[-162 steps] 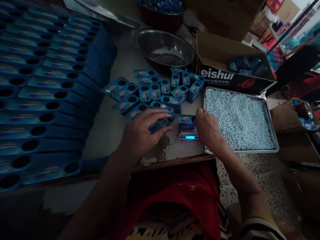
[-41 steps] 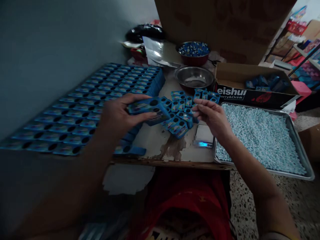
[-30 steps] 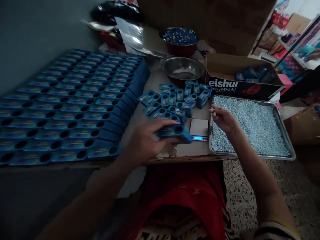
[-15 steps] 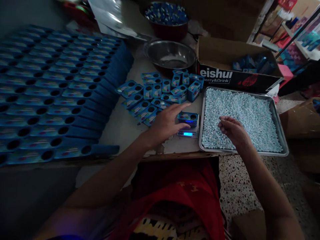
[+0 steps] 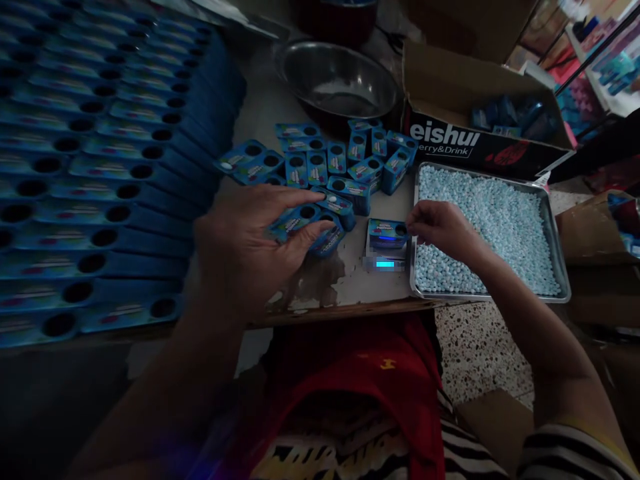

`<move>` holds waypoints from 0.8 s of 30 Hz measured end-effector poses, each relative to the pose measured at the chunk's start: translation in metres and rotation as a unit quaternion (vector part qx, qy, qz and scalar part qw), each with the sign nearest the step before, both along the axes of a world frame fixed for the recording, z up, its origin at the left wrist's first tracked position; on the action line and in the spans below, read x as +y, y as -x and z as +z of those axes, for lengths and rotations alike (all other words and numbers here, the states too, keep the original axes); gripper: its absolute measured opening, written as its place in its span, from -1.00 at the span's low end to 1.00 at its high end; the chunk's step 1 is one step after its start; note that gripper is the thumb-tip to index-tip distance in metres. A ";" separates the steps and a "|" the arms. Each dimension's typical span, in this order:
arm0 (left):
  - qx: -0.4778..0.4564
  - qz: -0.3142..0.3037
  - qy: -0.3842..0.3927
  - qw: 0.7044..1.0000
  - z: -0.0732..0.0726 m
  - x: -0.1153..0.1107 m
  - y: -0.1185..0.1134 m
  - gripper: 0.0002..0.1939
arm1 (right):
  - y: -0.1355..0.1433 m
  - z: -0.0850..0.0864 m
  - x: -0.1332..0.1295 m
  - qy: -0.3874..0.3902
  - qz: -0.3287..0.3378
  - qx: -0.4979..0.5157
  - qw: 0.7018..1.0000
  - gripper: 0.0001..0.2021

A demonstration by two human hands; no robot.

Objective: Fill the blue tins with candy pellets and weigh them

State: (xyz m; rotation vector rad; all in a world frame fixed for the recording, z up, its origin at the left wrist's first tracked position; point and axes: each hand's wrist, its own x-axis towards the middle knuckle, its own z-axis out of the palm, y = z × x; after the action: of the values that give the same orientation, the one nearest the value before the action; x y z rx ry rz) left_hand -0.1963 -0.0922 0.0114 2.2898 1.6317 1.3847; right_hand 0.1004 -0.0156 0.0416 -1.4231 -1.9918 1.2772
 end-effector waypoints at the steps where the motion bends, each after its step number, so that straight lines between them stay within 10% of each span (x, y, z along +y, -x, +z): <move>1: 0.000 -0.006 -0.001 1.000 -0.002 0.002 0.002 -0.77 | 0.001 0.000 -0.001 -0.019 -0.021 -0.004 1.000 -0.75; 10: 0.002 -0.003 0.010 1.000 -0.011 0.006 0.012 -0.74 | -0.030 0.018 -0.004 -0.096 -0.133 -0.073 0.984 -0.65; 24: 0.065 -0.022 0.122 0.990 0.008 0.018 -0.047 -0.47 | -0.084 0.014 -0.009 -0.152 -0.229 -0.026 0.961 -0.75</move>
State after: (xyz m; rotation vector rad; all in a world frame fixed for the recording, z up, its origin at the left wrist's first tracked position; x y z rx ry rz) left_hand -0.1495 -0.0743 0.0192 2.2977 1.6662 0.9837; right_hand 0.1840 -0.0247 0.0557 -1.6410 -1.6585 0.7085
